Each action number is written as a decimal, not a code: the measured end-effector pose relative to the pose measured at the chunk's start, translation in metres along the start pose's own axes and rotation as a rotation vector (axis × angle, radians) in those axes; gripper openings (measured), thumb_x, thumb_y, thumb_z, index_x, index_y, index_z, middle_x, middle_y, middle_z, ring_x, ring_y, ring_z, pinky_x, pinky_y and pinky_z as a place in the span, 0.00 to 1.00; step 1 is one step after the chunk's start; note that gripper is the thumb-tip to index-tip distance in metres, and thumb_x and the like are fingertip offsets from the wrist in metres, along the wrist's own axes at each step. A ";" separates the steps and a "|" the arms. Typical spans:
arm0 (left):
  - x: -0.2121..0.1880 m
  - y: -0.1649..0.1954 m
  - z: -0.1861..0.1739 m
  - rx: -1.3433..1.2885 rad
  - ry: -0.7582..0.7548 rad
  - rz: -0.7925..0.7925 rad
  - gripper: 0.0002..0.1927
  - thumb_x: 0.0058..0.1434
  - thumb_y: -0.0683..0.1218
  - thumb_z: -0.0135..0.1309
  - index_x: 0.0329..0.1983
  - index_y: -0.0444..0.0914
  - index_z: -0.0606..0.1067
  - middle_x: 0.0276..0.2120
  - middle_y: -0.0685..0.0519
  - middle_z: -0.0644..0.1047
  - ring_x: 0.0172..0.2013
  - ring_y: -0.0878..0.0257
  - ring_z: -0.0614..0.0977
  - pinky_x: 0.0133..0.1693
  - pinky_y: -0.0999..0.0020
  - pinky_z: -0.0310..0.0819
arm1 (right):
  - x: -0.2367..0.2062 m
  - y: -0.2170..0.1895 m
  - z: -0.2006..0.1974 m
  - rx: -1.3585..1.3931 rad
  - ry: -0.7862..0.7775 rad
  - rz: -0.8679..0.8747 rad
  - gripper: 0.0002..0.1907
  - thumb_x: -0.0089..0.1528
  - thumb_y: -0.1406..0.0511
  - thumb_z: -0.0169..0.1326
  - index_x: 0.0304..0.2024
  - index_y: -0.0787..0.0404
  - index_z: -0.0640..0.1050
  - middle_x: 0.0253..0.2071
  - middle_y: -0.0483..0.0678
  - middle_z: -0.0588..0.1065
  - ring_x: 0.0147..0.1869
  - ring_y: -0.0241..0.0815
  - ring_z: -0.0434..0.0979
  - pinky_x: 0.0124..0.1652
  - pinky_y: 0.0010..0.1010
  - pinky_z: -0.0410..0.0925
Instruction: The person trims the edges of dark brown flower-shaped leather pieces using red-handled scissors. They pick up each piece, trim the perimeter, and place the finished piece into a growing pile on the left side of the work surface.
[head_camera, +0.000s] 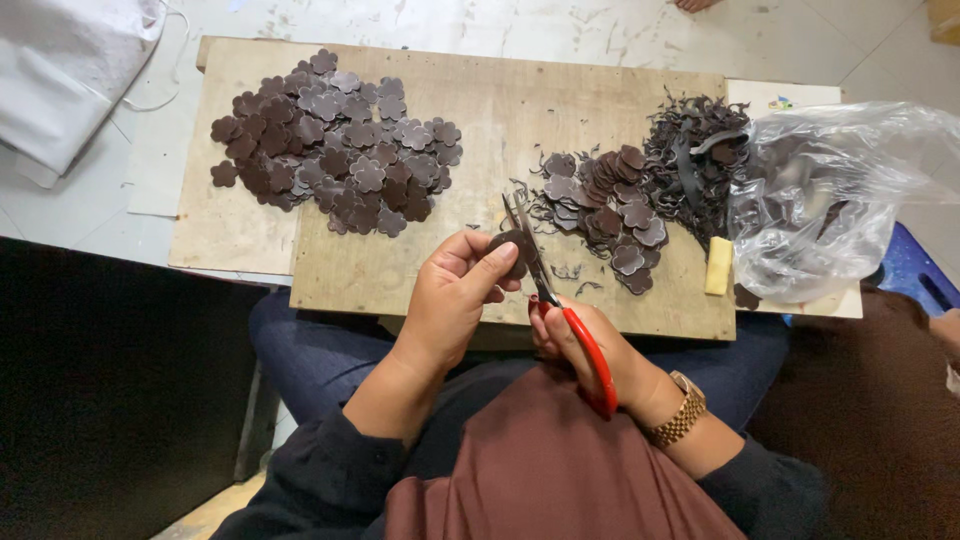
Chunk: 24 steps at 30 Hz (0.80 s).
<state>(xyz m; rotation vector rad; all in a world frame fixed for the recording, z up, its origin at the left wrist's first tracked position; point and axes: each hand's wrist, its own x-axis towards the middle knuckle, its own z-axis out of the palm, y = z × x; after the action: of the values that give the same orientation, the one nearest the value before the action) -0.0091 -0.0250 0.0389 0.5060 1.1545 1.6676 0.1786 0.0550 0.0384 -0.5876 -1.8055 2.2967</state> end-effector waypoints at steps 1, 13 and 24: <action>0.000 0.000 0.000 0.008 0.000 0.005 0.05 0.67 0.46 0.58 0.39 0.41 0.76 0.34 0.58 0.81 0.32 0.72 0.80 0.34 0.78 0.71 | 0.000 0.000 0.000 -0.007 0.000 0.000 0.24 0.71 0.46 0.41 0.35 0.58 0.67 0.28 0.39 0.60 0.30 0.32 0.55 0.30 0.24 0.57; -0.001 0.002 0.000 -0.028 0.016 0.003 0.03 0.67 0.45 0.57 0.38 0.43 0.76 0.35 0.60 0.80 0.36 0.75 0.79 0.36 0.76 0.75 | 0.002 0.000 0.000 -0.087 0.010 -0.001 0.25 0.71 0.46 0.39 0.34 0.58 0.67 0.28 0.39 0.61 0.30 0.32 0.56 0.30 0.24 0.58; 0.000 0.004 -0.003 -0.118 0.053 -0.039 0.02 0.66 0.44 0.55 0.37 0.42 0.76 0.35 0.57 0.81 0.35 0.71 0.81 0.37 0.72 0.76 | 0.003 -0.007 0.005 -0.076 -0.012 0.023 0.22 0.72 0.50 0.39 0.34 0.59 0.67 0.27 0.39 0.60 0.30 0.32 0.57 0.30 0.25 0.59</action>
<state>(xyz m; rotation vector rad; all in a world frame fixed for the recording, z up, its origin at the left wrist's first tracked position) -0.0134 -0.0264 0.0409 0.3652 1.0900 1.7131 0.1735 0.0537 0.0456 -0.6096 -1.9085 2.2595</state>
